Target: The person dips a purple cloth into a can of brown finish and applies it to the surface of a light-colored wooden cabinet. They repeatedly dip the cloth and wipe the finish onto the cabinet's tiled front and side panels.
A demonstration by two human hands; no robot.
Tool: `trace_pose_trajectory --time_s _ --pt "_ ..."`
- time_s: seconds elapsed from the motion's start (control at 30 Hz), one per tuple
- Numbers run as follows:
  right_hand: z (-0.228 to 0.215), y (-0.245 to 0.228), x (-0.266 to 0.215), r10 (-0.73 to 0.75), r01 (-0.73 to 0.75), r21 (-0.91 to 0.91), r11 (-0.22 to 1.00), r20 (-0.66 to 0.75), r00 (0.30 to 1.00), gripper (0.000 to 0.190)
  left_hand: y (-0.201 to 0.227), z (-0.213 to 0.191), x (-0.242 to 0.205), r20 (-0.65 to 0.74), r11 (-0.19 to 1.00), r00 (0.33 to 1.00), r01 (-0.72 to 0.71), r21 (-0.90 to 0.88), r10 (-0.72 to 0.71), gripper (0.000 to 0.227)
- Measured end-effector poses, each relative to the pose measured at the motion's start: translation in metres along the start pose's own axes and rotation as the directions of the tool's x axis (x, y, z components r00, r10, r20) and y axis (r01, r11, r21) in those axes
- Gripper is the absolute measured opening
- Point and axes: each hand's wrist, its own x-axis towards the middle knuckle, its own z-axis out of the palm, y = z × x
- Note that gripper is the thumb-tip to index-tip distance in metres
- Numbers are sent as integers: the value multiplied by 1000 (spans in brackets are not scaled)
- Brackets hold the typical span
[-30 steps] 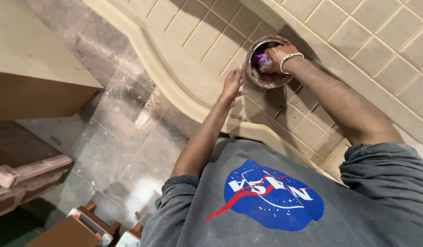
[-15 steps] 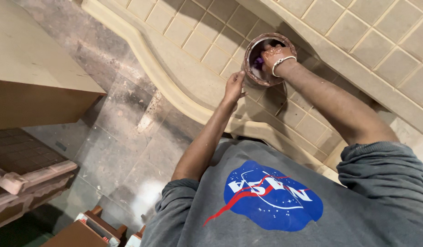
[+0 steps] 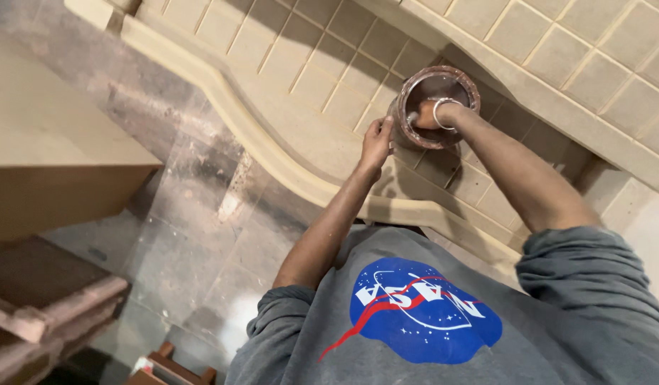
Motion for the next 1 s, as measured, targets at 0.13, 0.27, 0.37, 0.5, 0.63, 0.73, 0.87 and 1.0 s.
trace_pose_trajectory --time_s 0.13,0.27,0.37,0.5,0.63,0.73,0.87,1.0 --pt "-35 12 -31 89 -82 259 962 -16 996 64 12 3 20 10 972 972 -236 15 236 56" --pt "-68 5 -73 186 -151 335 930 -74 980 63 28 9 44 29 960 969 -247 131 245 61" --pt "-76 2 -86 164 -98 355 930 -160 973 61 46 16 47 69 971 980 -194 143 186 62" --pt "-63 8 -85 -34 178 382 907 -356 934 59 58 22 49 115 970 973 -213 115 200 63" --pt "-43 12 -68 30 44 372 927 -191 981 46 49 21 60 116 970 973 -211 117 198 62" --pt "-29 6 -52 124 -68 251 966 -215 969 38 40 18 68 125 967 966 -237 93 225 59" --pt "-12 -5 -33 185 -171 78 982 -247 951 41 34 10 65 143 934 936 -339 114 322 55" --pt "4 -15 -22 222 -218 49 975 -104 970 40 36 2 52 212 951 936 -302 68 282 49"
